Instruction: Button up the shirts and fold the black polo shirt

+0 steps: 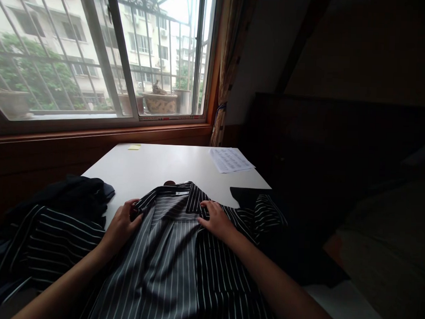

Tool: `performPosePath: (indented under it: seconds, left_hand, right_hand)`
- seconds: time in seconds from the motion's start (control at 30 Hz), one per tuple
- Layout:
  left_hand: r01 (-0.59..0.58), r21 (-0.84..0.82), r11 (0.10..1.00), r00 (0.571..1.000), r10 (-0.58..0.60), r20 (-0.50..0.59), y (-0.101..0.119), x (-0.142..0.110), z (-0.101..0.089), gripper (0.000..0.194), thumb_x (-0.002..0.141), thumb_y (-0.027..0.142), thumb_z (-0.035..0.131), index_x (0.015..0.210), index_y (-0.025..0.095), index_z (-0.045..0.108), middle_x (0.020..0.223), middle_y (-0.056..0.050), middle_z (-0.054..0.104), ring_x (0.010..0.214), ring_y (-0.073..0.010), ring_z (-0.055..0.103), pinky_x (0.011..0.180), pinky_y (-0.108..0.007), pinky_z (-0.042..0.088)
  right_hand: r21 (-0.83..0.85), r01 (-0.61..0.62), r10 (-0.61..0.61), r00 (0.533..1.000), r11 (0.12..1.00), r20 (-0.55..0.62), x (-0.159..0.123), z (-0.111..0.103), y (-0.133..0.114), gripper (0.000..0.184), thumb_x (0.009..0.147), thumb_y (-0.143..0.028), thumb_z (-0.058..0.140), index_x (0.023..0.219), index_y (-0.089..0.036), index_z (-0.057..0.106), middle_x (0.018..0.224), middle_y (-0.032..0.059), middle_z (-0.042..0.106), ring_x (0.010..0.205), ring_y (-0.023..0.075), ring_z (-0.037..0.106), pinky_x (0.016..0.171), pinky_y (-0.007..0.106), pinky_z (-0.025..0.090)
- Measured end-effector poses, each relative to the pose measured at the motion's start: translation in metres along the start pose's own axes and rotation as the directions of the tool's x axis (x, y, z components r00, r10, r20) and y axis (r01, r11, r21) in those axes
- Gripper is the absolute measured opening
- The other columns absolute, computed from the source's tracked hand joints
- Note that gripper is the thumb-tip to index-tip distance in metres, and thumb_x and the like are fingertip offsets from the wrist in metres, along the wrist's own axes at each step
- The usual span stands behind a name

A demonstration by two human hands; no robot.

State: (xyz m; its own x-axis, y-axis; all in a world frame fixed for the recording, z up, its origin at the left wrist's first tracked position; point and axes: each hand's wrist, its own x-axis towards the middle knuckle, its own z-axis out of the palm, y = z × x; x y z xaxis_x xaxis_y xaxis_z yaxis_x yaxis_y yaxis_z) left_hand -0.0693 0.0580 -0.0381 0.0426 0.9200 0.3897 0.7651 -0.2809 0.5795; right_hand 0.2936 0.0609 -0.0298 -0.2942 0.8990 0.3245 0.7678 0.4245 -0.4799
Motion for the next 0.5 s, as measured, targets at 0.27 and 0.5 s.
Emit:
performPosePath:
  seconds: [0.27,0.5]
  left_hand:
    - [0.000,-0.171,0.985,0.997,0.013,0.070,0.044,0.023,-0.005,0.045,0.084,0.040,0.059,0.125,0.024,0.047,0.092,-0.001,0.064,0.072,-0.0178,0.065,0.069,-0.030,0.053]
    - [0.062,-0.424,0.904,0.996,-0.026,0.089,0.086,0.041,0.034,0.048,0.079,0.029,0.065,0.124,0.024,0.049,0.090,-0.001,0.067,0.079,-0.0177,0.067,0.077,-0.032,0.053]
  right_hand:
    - [-0.015,-0.026,0.027,0.989,1.000,0.142,0.019,-0.021,0.003,0.027,0.067,-0.012,0.069,0.093,-0.018,0.065,0.098,0.0064,0.065,0.094,0.0208,0.059,0.086,0.031,0.045]
    - [0.073,-0.125,0.123,0.992,0.989,0.030,0.038,-0.015,-0.004,0.012,0.069,-0.011,0.063,0.075,-0.018,0.071,0.081,0.0062,0.069,0.078,0.0199,0.062,0.076,0.030,0.044]
